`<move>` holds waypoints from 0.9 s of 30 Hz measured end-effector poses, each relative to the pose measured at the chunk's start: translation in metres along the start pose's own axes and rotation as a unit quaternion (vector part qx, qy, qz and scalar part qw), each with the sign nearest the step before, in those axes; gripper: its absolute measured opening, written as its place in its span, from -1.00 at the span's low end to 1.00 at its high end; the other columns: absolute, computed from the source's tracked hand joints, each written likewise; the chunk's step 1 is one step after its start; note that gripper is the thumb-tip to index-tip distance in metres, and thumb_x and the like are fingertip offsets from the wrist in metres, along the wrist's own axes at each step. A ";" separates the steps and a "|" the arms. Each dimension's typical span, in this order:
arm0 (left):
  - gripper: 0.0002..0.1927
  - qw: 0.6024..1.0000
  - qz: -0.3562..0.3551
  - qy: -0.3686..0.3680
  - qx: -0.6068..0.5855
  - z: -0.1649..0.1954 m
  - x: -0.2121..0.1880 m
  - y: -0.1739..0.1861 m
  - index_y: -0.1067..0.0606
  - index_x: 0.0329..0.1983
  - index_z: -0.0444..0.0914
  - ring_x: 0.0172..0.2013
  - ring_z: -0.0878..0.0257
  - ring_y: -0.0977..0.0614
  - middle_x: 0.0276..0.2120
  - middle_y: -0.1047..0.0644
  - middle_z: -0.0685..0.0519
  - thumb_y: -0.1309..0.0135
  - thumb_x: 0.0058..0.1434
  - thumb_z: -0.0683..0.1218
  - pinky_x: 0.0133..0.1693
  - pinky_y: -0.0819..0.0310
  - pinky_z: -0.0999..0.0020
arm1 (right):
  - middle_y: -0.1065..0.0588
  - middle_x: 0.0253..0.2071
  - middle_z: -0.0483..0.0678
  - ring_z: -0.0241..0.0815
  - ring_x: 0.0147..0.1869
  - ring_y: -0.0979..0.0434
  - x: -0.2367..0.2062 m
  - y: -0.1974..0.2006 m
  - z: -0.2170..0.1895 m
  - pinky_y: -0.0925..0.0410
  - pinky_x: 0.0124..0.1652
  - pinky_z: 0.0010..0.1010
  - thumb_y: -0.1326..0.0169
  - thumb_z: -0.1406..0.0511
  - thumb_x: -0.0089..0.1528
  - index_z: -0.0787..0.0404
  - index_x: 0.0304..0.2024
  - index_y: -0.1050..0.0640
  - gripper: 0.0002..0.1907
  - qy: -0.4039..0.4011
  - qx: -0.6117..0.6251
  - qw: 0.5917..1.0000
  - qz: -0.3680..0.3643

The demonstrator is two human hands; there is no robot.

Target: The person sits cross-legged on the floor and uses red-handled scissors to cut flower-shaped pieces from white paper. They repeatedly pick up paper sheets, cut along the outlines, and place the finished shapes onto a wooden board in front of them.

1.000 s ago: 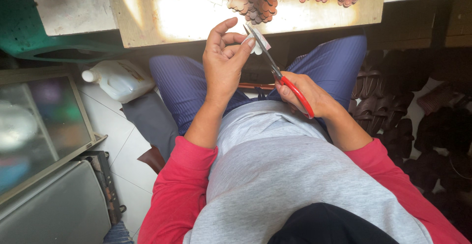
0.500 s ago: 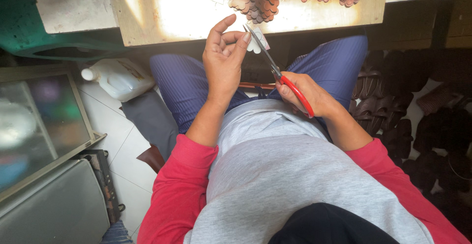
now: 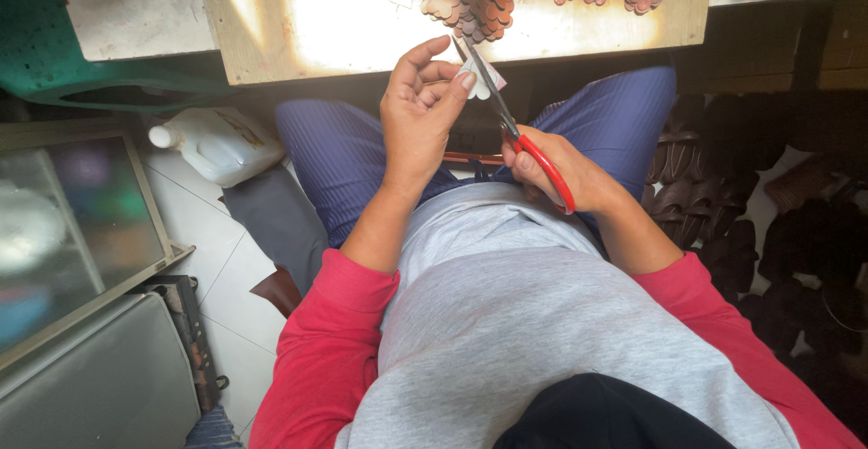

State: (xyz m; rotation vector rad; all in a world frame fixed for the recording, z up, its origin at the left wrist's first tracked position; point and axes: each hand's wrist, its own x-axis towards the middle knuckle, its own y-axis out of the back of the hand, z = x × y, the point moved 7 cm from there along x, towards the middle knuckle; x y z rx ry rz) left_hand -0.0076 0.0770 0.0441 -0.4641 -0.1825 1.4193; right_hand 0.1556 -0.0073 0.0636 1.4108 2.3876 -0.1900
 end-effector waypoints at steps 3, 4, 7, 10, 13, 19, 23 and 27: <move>-0.55 0.999 -0.020 0.013 -0.025 -0.004 -0.002 -0.009 -0.37 0.27 -0.40 -0.14 0.33 -0.67 -0.14 -0.58 -0.04 -0.18 0.34 -0.30 -0.05 -0.59 0.49 | -0.20 -0.51 -0.22 -0.36 -0.46 -0.24 0.002 -0.003 -0.005 -0.35 -0.37 -0.47 0.24 -0.21 0.39 0.23 -0.05 -0.36 -0.36 0.030 0.072 0.997 -0.016; -0.56 0.999 -0.026 0.018 -0.031 -0.006 -0.004 -0.012 -0.37 0.26 -0.41 -0.12 0.32 -0.67 -0.12 -0.59 -0.06 -0.17 0.34 -0.30 -0.03 -0.60 0.47 | -0.20 -0.50 -0.22 -0.36 -0.45 -0.24 0.002 -0.003 -0.006 -0.36 -0.35 -0.47 0.25 -0.22 0.40 0.24 -0.04 -0.36 -0.34 0.037 0.076 0.996 -0.011; -0.62 0.997 -0.029 0.042 -0.056 -0.015 -0.008 -0.019 -0.39 0.19 -0.41 -0.12 0.31 -0.67 -0.07 -0.60 -0.09 -0.16 0.34 -0.27 -0.04 -0.59 0.46 | -0.21 -0.48 -0.22 -0.36 -0.42 -0.26 0.004 -0.005 -0.008 -0.37 -0.30 -0.48 0.29 -0.24 0.40 0.24 -0.02 -0.36 -0.31 0.059 0.080 0.995 0.004; -0.70 0.996 -0.011 0.053 -0.074 -0.025 -0.013 -0.026 -0.42 0.10 -0.41 -0.13 0.32 -0.65 -0.09 -0.62 -0.10 -0.17 0.36 -0.24 -0.06 -0.57 0.46 | -0.23 -0.45 -0.21 -0.36 -0.40 -0.29 0.006 -0.006 -0.008 -0.38 -0.28 -0.48 0.30 -0.26 0.39 0.23 -0.02 -0.35 -0.29 0.070 0.075 0.995 0.017; -0.74 0.994 0.003 0.057 -0.092 -0.029 -0.016 -0.030 -0.44 0.05 -0.39 -0.15 0.35 -0.64 -0.14 -0.62 -0.07 -0.18 0.37 -0.19 -0.08 -0.55 0.47 | -0.24 -0.44 -0.20 -0.36 -0.38 -0.30 0.007 -0.008 -0.007 -0.39 -0.26 -0.47 0.28 -0.29 0.37 0.24 -0.02 -0.35 -0.27 0.071 0.090 0.993 0.031; -0.76 0.986 0.019 0.110 -0.121 -0.034 -0.024 -0.033 -0.45 0.01 -0.38 -0.36 0.33 -0.53 -0.25 -0.59 -0.06 -0.18 0.39 -0.16 -0.29 -0.45 0.44 | -0.26 -0.42 -0.19 -0.36 -0.36 -0.33 0.008 -0.010 -0.007 -0.42 -0.24 -0.47 0.26 -0.35 0.33 0.24 0.00 -0.35 -0.20 0.080 0.089 0.992 0.049; -0.77 0.991 0.017 0.083 -0.099 -0.030 -0.020 -0.033 -0.46 -0.01 -0.36 -0.19 0.37 -0.61 -0.19 -0.61 -0.02 -0.19 0.36 -0.16 -0.10 -0.53 0.47 | -0.25 -0.44 -0.20 -0.37 -0.38 -0.32 0.008 -0.005 -0.009 -0.40 -0.28 -0.48 0.29 -0.36 0.32 0.24 -0.01 -0.35 -0.19 0.072 0.041 0.995 0.051; -0.78 0.992 0.020 0.073 -0.104 -0.030 -0.020 -0.032 -0.47 -0.02 -0.36 -0.18 0.36 -0.61 -0.19 -0.61 -0.02 -0.20 0.35 -0.18 -0.08 -0.53 0.45 | -0.23 -0.45 -0.20 -0.37 -0.39 -0.30 0.006 -0.003 -0.010 -0.39 -0.30 -0.48 0.30 -0.37 0.31 0.25 -0.01 -0.35 -0.16 0.069 0.028 0.996 0.047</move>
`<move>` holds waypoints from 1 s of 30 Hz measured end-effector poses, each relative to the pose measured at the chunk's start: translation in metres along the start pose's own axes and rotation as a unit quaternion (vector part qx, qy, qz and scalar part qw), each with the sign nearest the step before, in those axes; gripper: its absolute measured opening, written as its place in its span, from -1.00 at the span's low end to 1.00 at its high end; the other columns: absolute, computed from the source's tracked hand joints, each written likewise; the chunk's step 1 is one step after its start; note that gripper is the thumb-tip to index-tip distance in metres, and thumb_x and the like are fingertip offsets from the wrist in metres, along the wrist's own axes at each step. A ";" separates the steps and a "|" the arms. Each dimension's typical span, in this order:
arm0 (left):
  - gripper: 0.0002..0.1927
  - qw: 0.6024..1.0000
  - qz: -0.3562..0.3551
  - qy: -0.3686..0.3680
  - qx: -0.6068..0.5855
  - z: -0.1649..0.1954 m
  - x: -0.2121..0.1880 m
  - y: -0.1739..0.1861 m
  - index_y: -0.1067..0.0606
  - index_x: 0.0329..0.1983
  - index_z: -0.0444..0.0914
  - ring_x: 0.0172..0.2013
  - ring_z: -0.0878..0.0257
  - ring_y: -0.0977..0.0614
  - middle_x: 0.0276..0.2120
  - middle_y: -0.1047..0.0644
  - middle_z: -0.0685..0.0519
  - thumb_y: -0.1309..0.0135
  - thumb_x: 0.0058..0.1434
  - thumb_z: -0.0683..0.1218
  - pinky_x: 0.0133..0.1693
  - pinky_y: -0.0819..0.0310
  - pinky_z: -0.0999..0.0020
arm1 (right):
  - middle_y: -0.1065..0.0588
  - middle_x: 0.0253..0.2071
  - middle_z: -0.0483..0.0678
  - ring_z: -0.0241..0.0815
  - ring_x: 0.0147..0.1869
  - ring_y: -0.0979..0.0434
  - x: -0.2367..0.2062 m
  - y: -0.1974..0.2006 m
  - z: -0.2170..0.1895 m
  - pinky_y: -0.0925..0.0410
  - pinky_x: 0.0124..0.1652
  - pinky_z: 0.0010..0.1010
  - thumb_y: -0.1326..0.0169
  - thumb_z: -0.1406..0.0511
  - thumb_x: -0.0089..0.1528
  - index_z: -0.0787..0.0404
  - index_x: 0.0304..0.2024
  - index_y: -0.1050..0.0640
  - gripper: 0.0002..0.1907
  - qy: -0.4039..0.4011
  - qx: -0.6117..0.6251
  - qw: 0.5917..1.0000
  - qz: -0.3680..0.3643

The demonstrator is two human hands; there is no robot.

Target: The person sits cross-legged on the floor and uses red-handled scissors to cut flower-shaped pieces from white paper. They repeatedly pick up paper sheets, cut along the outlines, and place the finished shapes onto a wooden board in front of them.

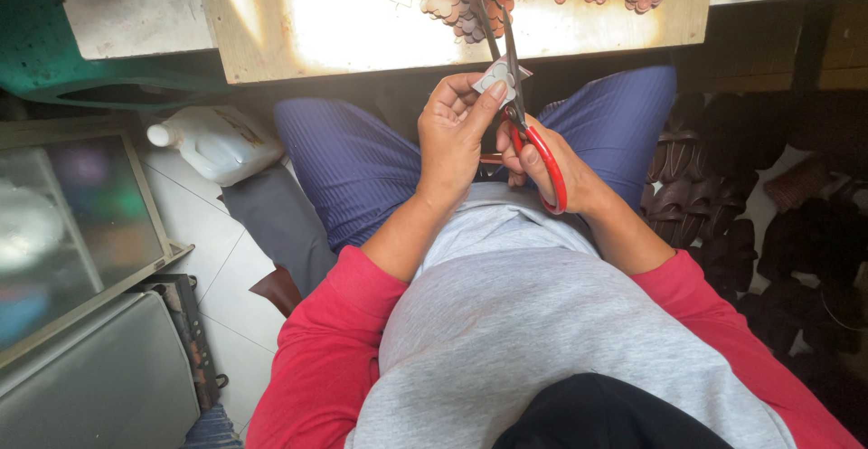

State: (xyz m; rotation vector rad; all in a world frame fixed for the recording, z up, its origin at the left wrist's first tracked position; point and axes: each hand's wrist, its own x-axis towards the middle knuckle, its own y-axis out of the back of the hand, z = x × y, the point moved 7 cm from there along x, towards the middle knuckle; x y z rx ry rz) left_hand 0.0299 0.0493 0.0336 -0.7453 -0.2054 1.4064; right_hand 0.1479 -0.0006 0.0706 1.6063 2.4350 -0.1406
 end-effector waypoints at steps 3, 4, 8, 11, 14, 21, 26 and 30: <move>-0.79 1.000 -0.001 0.002 -0.003 -0.002 0.000 -0.001 -0.47 -0.03 -0.36 -0.17 0.36 -0.62 -0.19 -0.61 -0.02 -0.20 0.35 -0.19 -0.08 -0.54 0.44 | -0.22 -0.50 -0.20 -0.36 -0.44 -0.31 -0.001 -0.001 0.003 -0.42 -0.32 -0.46 0.28 -0.40 0.28 0.25 -0.04 -0.35 -0.15 -0.016 0.006 1.000 0.017; -0.79 1.000 -0.002 -0.003 0.000 -0.002 -0.001 0.000 -0.47 -0.03 -0.36 -0.17 0.36 -0.62 -0.18 -0.61 -0.02 -0.20 0.35 -0.19 -0.07 -0.54 0.44 | -0.21 -0.51 -0.20 -0.36 -0.45 -0.30 -0.001 -0.002 0.004 -0.42 -0.33 -0.45 0.28 -0.40 0.27 0.25 -0.05 -0.35 -0.14 -0.021 0.005 0.999 0.024; -0.79 1.000 -0.009 -0.007 -0.001 -0.003 0.000 -0.001 -0.47 -0.03 -0.36 -0.16 0.37 -0.61 -0.18 -0.60 -0.01 -0.20 0.36 -0.18 -0.06 -0.53 0.45 | -0.21 -0.52 -0.20 -0.36 -0.47 -0.29 0.000 -0.003 0.006 -0.42 -0.36 -0.44 0.29 -0.41 0.26 0.23 -0.07 -0.34 -0.14 -0.026 -0.002 0.999 0.047; -0.79 1.000 0.001 0.012 0.002 -0.008 0.000 -0.001 -0.47 -0.03 -0.36 -0.19 0.37 -0.61 -0.21 -0.60 -0.02 -0.20 0.36 -0.19 -0.12 -0.52 0.45 | -0.22 -0.55 -0.21 -0.37 -0.51 -0.31 0.000 -0.001 0.007 -0.42 -0.40 -0.47 0.31 -0.41 0.26 0.21 -0.11 -0.34 -0.16 -0.031 -0.017 0.998 0.056; -0.79 1.000 0.002 0.000 0.001 -0.006 0.000 0.001 -0.46 -0.02 -0.37 -0.16 0.35 -0.62 -0.18 -0.60 -0.03 -0.19 0.37 -0.19 -0.08 -0.53 0.45 | -0.24 -0.56 -0.21 -0.38 -0.53 -0.34 -0.001 0.000 0.006 -0.41 -0.44 -0.49 0.30 -0.40 0.27 0.21 -0.15 -0.33 -0.18 -0.037 -0.027 0.997 0.059; -0.77 1.000 0.009 -0.024 0.007 0.000 0.005 -0.001 -0.44 0.02 -0.38 -0.09 0.34 -0.64 -0.09 -0.61 -0.09 -0.17 0.37 -0.22 0.00 -0.56 0.44 | -0.23 -0.55 -0.21 -0.37 -0.53 -0.30 -0.002 0.002 0.002 -0.40 -0.44 -0.49 0.27 -0.37 0.30 0.22 -0.14 -0.33 -0.21 -0.032 -0.021 0.998 0.047; -0.73 0.999 -0.017 -0.014 0.047 0.006 0.004 -0.006 -0.44 0.10 -0.42 -0.23 0.37 -0.63 -0.14 -0.62 -0.11 -0.14 0.37 -0.27 -0.22 -0.56 0.50 | -0.26 -0.45 -0.18 -0.36 -0.40 -0.33 -0.001 0.003 0.002 -0.42 -0.30 -0.45 0.28 -0.36 0.31 0.24 -0.02 -0.36 -0.18 -0.018 -0.005 1.000 0.023; -0.72 0.998 -0.037 0.005 0.044 0.008 0.001 -0.007 -0.44 0.11 -0.41 -0.36 0.38 -0.59 -0.15 -0.63 -0.12 -0.12 0.37 -0.28 -0.35 -0.51 0.52 | -0.25 -0.40 -0.18 -0.34 -0.34 -0.34 0.001 0.004 0.002 -0.39 -0.24 -0.44 0.31 -0.37 0.31 0.24 0.05 -0.36 -0.15 -0.006 -0.007 1.000 0.001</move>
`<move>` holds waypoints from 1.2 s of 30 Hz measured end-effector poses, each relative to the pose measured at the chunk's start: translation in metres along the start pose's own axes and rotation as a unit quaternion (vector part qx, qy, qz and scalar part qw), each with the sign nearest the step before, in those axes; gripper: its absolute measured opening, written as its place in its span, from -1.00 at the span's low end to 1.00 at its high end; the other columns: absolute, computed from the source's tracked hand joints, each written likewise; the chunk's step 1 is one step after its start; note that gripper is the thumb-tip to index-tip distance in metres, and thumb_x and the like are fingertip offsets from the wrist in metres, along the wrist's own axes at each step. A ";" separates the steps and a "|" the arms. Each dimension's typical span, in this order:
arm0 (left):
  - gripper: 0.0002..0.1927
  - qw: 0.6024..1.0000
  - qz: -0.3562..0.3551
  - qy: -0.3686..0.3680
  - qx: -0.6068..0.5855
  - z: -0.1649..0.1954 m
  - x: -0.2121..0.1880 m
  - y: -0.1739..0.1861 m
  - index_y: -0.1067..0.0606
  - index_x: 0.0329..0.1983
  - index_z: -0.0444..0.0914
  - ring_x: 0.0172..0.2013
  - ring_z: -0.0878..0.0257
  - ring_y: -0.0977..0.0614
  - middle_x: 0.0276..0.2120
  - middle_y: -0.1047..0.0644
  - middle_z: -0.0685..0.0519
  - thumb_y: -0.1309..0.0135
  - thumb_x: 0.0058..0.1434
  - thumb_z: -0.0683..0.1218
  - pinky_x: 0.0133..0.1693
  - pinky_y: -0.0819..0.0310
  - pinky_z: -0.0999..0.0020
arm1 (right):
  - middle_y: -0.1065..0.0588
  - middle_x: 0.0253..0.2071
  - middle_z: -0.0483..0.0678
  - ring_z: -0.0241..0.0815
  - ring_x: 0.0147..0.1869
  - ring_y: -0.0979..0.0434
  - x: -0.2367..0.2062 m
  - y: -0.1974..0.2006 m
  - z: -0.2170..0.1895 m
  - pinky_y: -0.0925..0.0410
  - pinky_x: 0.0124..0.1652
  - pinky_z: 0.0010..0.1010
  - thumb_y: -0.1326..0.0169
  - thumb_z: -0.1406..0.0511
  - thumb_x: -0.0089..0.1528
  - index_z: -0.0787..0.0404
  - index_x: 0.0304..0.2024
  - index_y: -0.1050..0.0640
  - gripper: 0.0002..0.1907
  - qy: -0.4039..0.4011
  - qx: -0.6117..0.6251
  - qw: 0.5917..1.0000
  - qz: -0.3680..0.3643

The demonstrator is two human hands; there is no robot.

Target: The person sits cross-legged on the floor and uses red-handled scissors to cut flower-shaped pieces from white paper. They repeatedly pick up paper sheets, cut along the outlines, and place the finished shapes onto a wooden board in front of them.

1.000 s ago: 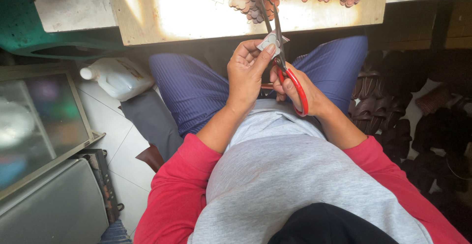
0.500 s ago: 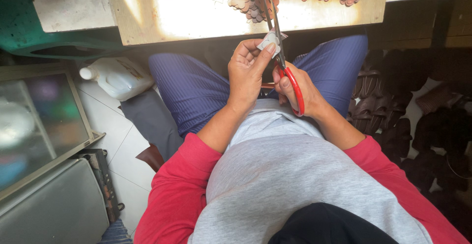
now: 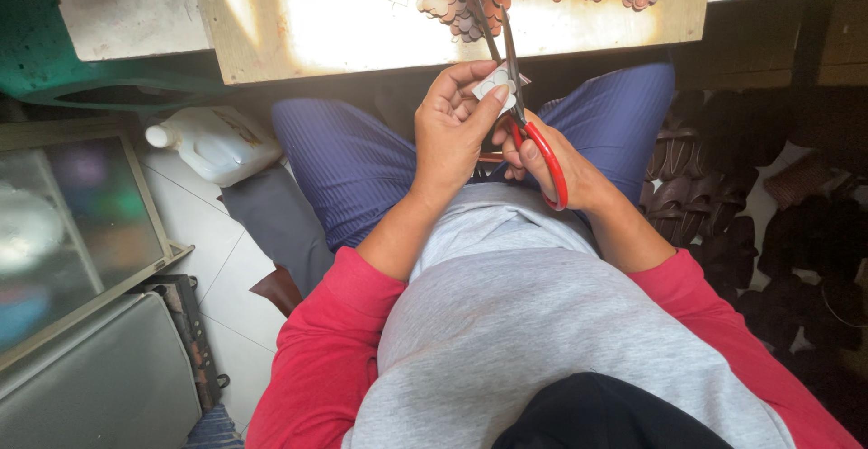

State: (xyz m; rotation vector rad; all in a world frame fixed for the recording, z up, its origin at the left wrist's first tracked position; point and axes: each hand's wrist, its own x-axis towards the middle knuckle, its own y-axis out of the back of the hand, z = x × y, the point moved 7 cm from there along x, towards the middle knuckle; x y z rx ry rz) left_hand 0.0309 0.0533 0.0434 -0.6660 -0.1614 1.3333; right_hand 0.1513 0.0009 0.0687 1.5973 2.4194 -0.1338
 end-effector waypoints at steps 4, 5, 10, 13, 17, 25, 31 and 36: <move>-0.72 0.999 0.008 -0.014 0.030 0.003 0.001 0.004 -0.44 0.11 -0.41 -0.21 0.35 -0.64 -0.11 -0.62 -0.11 -0.14 0.35 -0.30 -0.18 -0.57 0.49 | -0.23 -0.41 -0.18 -0.33 -0.37 -0.29 -0.002 -0.001 -0.002 -0.40 -0.26 -0.43 0.31 -0.39 0.30 0.24 0.01 -0.34 -0.14 -0.005 0.010 1.000 -0.003; -0.71 0.999 0.007 -0.024 0.040 0.004 0.002 0.004 -0.45 0.11 -0.41 -0.15 0.35 -0.65 -0.08 -0.62 -0.11 -0.15 0.35 -0.30 -0.11 -0.59 0.49 | -0.23 -0.41 -0.19 -0.33 -0.37 -0.28 -0.003 -0.002 -0.003 -0.40 -0.27 -0.43 0.32 -0.39 0.30 0.24 0.00 -0.34 -0.15 -0.005 0.008 1.000 -0.003; -0.71 0.999 0.000 -0.024 0.034 0.003 0.003 0.010 -0.45 0.11 -0.42 -0.11 0.32 -0.66 -0.06 -0.62 -0.12 -0.15 0.34 -0.31 -0.04 -0.59 0.45 | -0.22 -0.45 -0.19 -0.34 -0.42 -0.29 -0.003 -0.002 -0.006 -0.41 -0.34 -0.44 0.34 -0.40 0.29 0.19 -0.07 -0.32 -0.18 -0.020 -0.019 1.000 0.001; -0.71 0.999 -0.001 -0.025 0.034 0.003 0.003 0.011 -0.45 0.11 -0.42 -0.09 0.30 -0.66 -0.06 -0.61 -0.12 -0.14 0.34 -0.32 -0.02 -0.60 0.43 | -0.22 -0.48 -0.20 -0.34 -0.44 -0.28 -0.004 -0.001 -0.005 -0.38 -0.36 -0.44 0.33 -0.38 0.29 0.18 -0.09 -0.32 -0.21 -0.034 -0.018 0.999 -0.001; -0.72 0.999 -0.018 -0.032 0.014 0.006 0.003 0.011 -0.44 0.11 -0.41 -0.07 0.28 -0.68 -0.07 -0.63 -0.14 -0.12 0.35 -0.31 0.02 -0.62 0.41 | -0.21 -0.49 -0.20 -0.35 -0.46 -0.25 -0.005 -0.001 -0.002 -0.35 -0.39 -0.45 0.30 -0.34 0.31 0.18 -0.11 -0.32 -0.26 -0.043 -0.006 0.999 -0.007; -0.72 0.999 0.011 -0.026 0.040 0.007 0.006 0.020 -0.45 0.11 -0.41 -0.11 0.32 -0.67 -0.10 -0.63 -0.10 -0.13 0.35 -0.31 -0.04 -0.59 0.45 | -0.23 -0.54 -0.21 -0.36 -0.52 -0.29 -0.004 0.001 0.001 -0.34 -0.46 -0.49 0.29 -0.30 0.34 0.18 -0.16 -0.32 -0.31 -0.042 -0.005 0.999 -0.008; -0.71 0.999 0.018 -0.026 0.033 0.006 0.008 0.027 -0.45 0.12 -0.40 -0.15 0.34 -0.66 -0.13 -0.63 -0.08 -0.13 0.36 -0.30 -0.08 -0.58 0.47 | -0.23 -0.54 -0.21 -0.36 -0.53 -0.28 -0.006 0.000 0.003 -0.34 -0.49 -0.48 0.25 -0.29 0.33 0.18 -0.20 -0.33 -0.32 -0.061 0.001 0.998 -0.010; -0.71 0.998 0.021 -0.036 0.040 0.008 0.010 0.031 -0.45 0.13 -0.41 -0.13 0.33 -0.66 -0.13 -0.63 -0.08 -0.13 0.36 -0.30 -0.06 -0.59 0.47 | -0.21 -0.56 -0.21 -0.38 -0.55 -0.25 -0.006 -0.002 0.003 -0.35 -0.51 -0.49 0.23 -0.27 0.33 0.18 -0.22 -0.33 -0.35 -0.073 0.010 0.997 -0.016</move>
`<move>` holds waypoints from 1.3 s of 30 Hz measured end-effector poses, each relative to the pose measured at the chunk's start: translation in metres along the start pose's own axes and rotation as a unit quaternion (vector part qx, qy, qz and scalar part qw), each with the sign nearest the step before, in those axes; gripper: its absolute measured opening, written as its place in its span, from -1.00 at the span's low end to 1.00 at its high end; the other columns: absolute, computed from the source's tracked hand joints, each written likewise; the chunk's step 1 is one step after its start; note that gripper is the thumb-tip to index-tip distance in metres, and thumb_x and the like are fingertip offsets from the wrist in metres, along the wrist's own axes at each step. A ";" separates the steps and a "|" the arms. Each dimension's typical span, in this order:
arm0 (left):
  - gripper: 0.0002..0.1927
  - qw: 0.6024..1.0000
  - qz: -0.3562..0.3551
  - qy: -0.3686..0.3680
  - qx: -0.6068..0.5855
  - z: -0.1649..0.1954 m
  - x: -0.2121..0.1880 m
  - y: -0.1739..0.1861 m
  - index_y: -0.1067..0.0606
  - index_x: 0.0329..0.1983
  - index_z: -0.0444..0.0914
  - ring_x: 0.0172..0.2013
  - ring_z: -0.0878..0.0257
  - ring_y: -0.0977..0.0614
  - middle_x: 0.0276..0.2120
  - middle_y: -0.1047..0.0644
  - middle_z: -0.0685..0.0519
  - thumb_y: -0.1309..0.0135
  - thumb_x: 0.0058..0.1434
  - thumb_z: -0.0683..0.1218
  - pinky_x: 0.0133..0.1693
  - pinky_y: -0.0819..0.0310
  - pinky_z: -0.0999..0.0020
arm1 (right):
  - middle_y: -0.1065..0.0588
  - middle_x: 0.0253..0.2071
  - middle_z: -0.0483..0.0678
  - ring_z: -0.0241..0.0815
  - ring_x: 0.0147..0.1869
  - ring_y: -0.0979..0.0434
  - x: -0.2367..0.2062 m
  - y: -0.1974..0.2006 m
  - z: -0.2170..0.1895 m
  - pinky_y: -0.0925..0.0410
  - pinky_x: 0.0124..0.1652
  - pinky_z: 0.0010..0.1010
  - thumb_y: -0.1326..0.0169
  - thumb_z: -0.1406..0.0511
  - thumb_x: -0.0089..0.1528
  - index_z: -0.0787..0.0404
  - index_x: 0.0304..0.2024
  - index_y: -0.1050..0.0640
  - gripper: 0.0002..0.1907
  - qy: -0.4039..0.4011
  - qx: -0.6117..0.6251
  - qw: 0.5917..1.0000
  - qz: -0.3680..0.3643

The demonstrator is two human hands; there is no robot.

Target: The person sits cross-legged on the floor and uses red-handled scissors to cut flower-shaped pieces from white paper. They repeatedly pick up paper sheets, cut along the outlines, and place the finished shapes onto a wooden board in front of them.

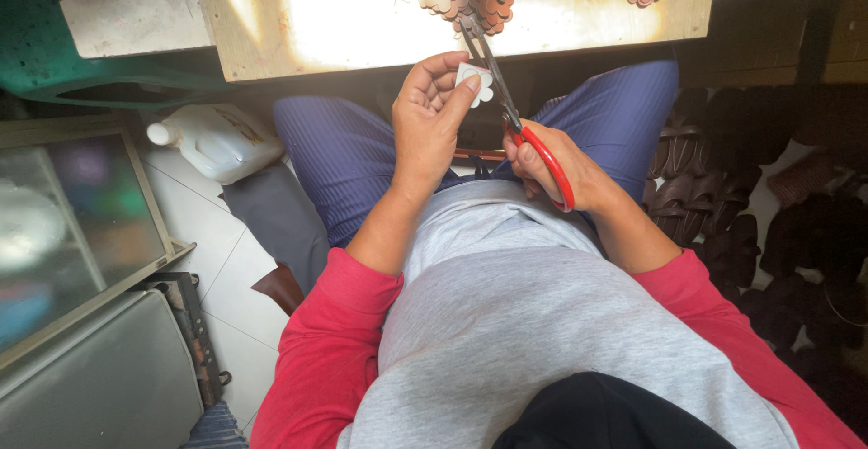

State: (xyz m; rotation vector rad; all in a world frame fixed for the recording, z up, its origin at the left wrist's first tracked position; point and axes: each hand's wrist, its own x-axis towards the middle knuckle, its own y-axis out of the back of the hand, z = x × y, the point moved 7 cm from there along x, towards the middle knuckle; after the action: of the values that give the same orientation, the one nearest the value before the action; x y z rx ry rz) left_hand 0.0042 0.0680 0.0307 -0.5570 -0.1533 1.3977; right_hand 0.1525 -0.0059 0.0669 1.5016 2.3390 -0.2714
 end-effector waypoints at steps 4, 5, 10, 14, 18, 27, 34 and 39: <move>-0.71 1.000 0.005 -0.011 0.003 0.002 0.003 0.003 -0.44 0.13 -0.41 -0.13 0.32 -0.66 -0.13 -0.62 -0.08 -0.13 0.36 -0.29 -0.05 -0.61 0.45 | -0.21 -0.56 -0.21 -0.37 -0.55 -0.25 0.000 -0.001 0.000 -0.33 -0.52 -0.49 0.21 -0.24 0.35 0.18 -0.24 -0.33 -0.37 -0.005 0.010 1.000 -0.008; -0.71 1.000 0.006 -0.014 0.004 0.002 0.003 0.003 -0.44 0.13 -0.41 -0.13 0.32 -0.66 -0.13 -0.63 -0.08 -0.13 0.36 -0.29 -0.06 -0.61 0.45 | -0.21 -0.56 -0.21 -0.37 -0.56 -0.26 0.000 -0.001 0.000 -0.33 -0.52 -0.49 0.21 -0.24 0.35 0.18 -0.25 -0.33 -0.37 -0.005 0.006 1.000 -0.009; -0.69 1.000 0.017 -0.014 0.012 0.003 0.003 0.007 -0.44 0.14 -0.42 -0.14 0.34 -0.64 -0.11 -0.61 -0.07 -0.14 0.36 -0.29 -0.08 -0.57 0.47 | -0.24 -0.56 -0.19 -0.36 -0.57 -0.28 -0.001 -0.002 0.003 -0.31 -0.54 -0.48 0.20 -0.23 0.34 0.19 -0.27 -0.34 -0.37 -0.018 -0.002 1.000 -0.011; -0.69 0.999 0.025 -0.023 0.022 0.005 0.005 0.011 -0.44 0.13 -0.42 -0.13 0.36 -0.63 -0.09 -0.60 -0.05 -0.16 0.35 -0.28 -0.07 -0.56 0.48 | -0.28 -0.57 -0.18 -0.36 -0.58 -0.33 0.000 -0.002 0.002 -0.33 -0.55 -0.49 0.23 -0.24 0.34 0.18 -0.27 -0.35 -0.37 -0.012 -0.030 0.999 -0.014; -0.66 0.999 0.036 -0.023 0.030 0.003 0.005 0.014 -0.43 0.15 -0.41 -0.15 0.35 -0.62 -0.09 -0.60 -0.07 -0.18 0.35 -0.27 -0.09 -0.54 0.49 | -0.29 -0.56 -0.17 -0.37 -0.57 -0.33 0.000 -0.002 0.003 -0.37 -0.54 -0.50 0.23 -0.24 0.34 0.18 -0.26 -0.35 -0.36 -0.015 -0.029 0.999 -0.014; -0.62 0.998 0.046 -0.001 -0.030 -0.009 -0.003 0.001 -0.38 0.19 -0.39 -0.15 0.34 -0.62 -0.09 -0.59 -0.05 -0.15 0.35 -0.25 -0.13 -0.50 0.50 | -0.30 -0.57 -0.17 -0.36 -0.57 -0.37 0.002 -0.001 0.007 -0.35 -0.52 -0.48 0.17 -0.17 0.37 0.18 -0.24 -0.34 -0.44 0.003 -0.045 0.999 0.026; -0.67 0.999 0.015 0.002 -0.038 -0.011 0.000 -0.003 -0.41 0.14 -0.43 -0.13 0.30 -0.63 -0.08 -0.59 -0.10 -0.15 0.34 -0.31 -0.04 -0.59 0.42 | -0.32 -0.49 -0.15 -0.33 -0.45 -0.39 0.004 -0.001 -0.004 -0.42 -0.38 -0.45 0.23 -0.26 0.35 0.20 -0.08 -0.36 -0.33 0.028 -0.047 0.998 0.011; -0.65 0.999 0.010 0.019 -0.026 -0.010 0.001 -0.002 -0.40 0.15 -0.43 -0.13 0.28 -0.65 -0.09 -0.60 -0.12 -0.14 0.32 -0.32 -0.04 -0.61 0.40 | -0.30 -0.46 -0.15 -0.32 -0.43 -0.35 0.005 -0.001 -0.006 -0.41 -0.39 -0.44 0.27 -0.34 0.30 0.20 -0.10 -0.34 -0.25 0.022 -0.039 0.999 0.000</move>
State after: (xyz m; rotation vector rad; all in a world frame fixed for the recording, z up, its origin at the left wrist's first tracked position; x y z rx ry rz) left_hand 0.0107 0.0656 0.0230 -0.6296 -0.1549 1.4056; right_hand 0.1481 -0.0001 0.0708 1.4857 2.3544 -0.1474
